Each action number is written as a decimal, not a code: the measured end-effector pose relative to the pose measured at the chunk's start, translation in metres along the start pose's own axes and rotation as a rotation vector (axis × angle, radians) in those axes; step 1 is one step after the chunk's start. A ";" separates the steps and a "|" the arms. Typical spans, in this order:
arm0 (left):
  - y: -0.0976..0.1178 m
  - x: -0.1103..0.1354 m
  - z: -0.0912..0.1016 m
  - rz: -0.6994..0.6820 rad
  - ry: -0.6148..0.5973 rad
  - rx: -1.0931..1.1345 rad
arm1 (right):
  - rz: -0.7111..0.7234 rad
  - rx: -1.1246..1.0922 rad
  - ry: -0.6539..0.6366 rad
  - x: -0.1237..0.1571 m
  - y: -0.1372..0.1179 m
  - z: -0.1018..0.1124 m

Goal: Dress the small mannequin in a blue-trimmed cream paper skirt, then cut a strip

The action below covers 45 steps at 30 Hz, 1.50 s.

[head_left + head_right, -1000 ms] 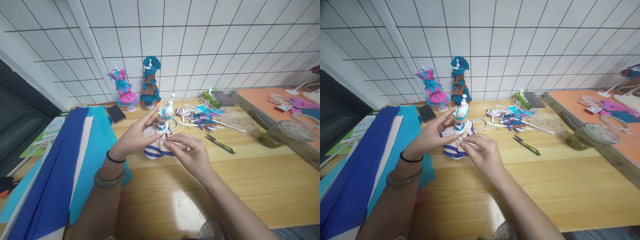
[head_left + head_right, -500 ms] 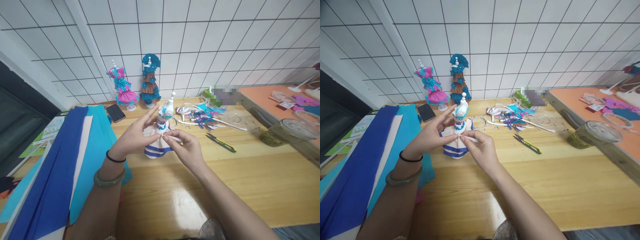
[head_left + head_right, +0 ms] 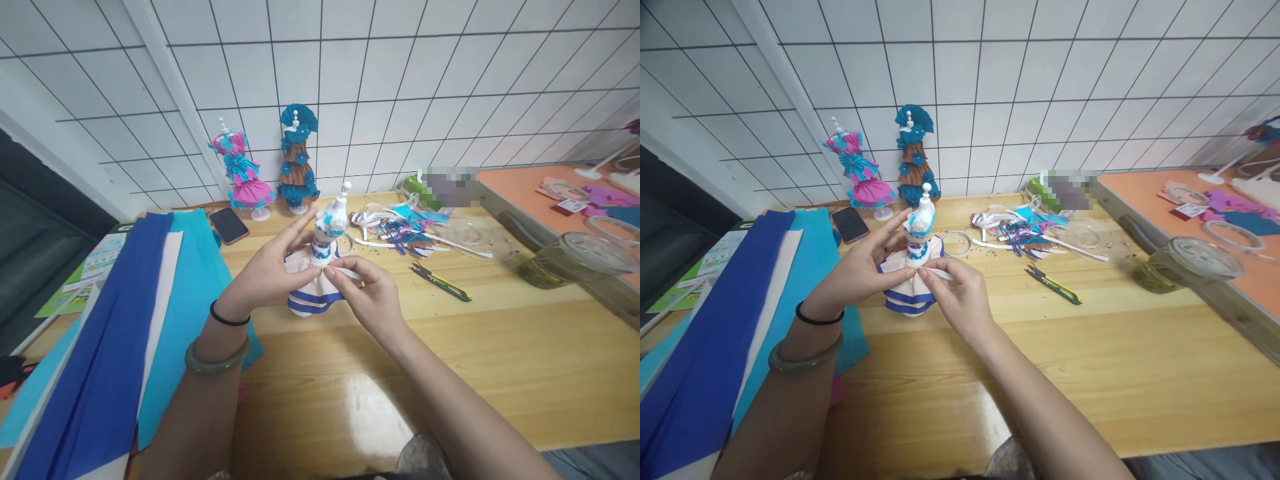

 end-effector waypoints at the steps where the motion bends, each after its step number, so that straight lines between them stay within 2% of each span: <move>1: 0.000 0.000 0.000 -0.001 -0.001 -0.002 | 0.001 0.000 0.002 0.000 0.000 0.000; 11: 0.000 -0.002 -0.003 -0.038 0.017 -0.030 | -0.073 -0.100 -0.003 0.001 0.000 -0.002; 21: 0.002 -0.002 -0.005 -0.010 0.021 -0.047 | -0.145 -0.179 0.040 0.001 0.001 -0.002; 27: 0.005 -0.001 -0.007 -0.020 -0.020 -0.037 | -0.148 -0.196 0.046 0.000 0.002 -0.003; 33: -0.001 -0.004 -0.007 -0.050 -0.016 -0.020 | -0.107 -0.233 0.061 -0.001 0.005 -0.005; 38: -0.006 -0.004 -0.006 -0.054 -0.020 0.050 | -0.119 -0.243 -0.026 -0.007 0.006 -0.004; 45: -0.013 -0.007 -0.003 -0.044 0.083 0.152 | -0.111 -0.241 -0.152 -0.026 0.008 0.000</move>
Point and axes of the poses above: each hand's wrist, its own x-axis away from the middle knuckle, its own z-axis out of the back of the hand, y = z × x, the point moved 1 cm from there along -x, towards the middle knuckle, and after that the axes turned 1 degree about y, right-handed, at the moved point
